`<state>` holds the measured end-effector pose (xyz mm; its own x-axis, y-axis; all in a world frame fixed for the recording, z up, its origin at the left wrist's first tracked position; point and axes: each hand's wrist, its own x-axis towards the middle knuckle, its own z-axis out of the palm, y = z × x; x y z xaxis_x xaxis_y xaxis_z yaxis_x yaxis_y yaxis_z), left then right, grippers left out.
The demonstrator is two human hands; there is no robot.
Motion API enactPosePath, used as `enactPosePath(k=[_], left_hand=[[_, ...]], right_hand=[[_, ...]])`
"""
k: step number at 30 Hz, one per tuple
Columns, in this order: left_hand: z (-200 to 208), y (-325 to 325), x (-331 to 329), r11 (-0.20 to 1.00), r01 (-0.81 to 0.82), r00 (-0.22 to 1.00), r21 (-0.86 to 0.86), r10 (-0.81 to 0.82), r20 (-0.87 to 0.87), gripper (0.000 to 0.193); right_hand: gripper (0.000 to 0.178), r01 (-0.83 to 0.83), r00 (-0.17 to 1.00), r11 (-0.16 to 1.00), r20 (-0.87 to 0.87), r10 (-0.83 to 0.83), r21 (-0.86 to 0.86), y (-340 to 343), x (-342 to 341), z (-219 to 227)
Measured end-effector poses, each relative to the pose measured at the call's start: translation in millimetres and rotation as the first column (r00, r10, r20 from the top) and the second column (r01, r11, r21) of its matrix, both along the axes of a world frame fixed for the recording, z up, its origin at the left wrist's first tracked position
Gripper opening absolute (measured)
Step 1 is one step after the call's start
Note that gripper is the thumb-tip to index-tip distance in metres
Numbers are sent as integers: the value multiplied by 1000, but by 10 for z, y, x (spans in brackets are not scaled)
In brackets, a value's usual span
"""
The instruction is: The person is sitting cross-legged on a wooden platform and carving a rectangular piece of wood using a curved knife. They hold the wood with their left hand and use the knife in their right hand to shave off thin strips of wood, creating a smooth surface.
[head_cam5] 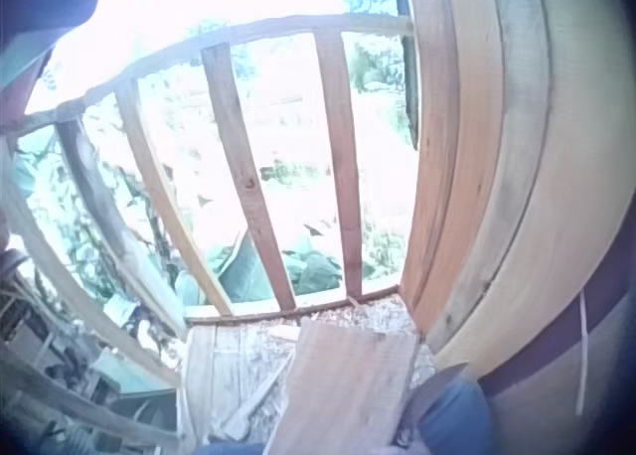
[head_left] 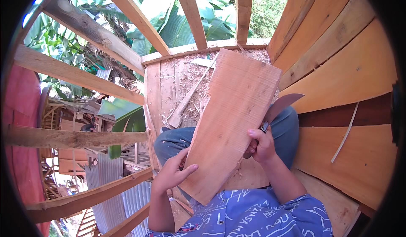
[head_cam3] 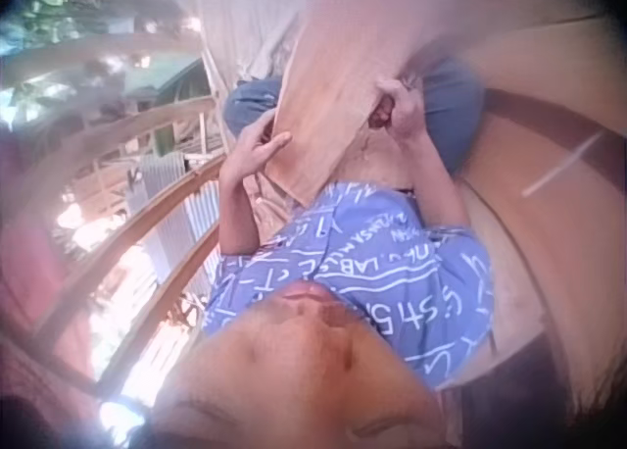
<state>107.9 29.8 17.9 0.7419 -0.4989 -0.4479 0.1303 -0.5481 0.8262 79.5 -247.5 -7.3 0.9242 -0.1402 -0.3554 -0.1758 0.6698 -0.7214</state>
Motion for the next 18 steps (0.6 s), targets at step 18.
enactPosePath(k=[18], left_hand=[[280, -5, -596, 947, -300, 918, 116, 253, 305, 18]], right_hand=[[28, -256, 940, 615, -45, 337, -745, 139, -110, -206]])
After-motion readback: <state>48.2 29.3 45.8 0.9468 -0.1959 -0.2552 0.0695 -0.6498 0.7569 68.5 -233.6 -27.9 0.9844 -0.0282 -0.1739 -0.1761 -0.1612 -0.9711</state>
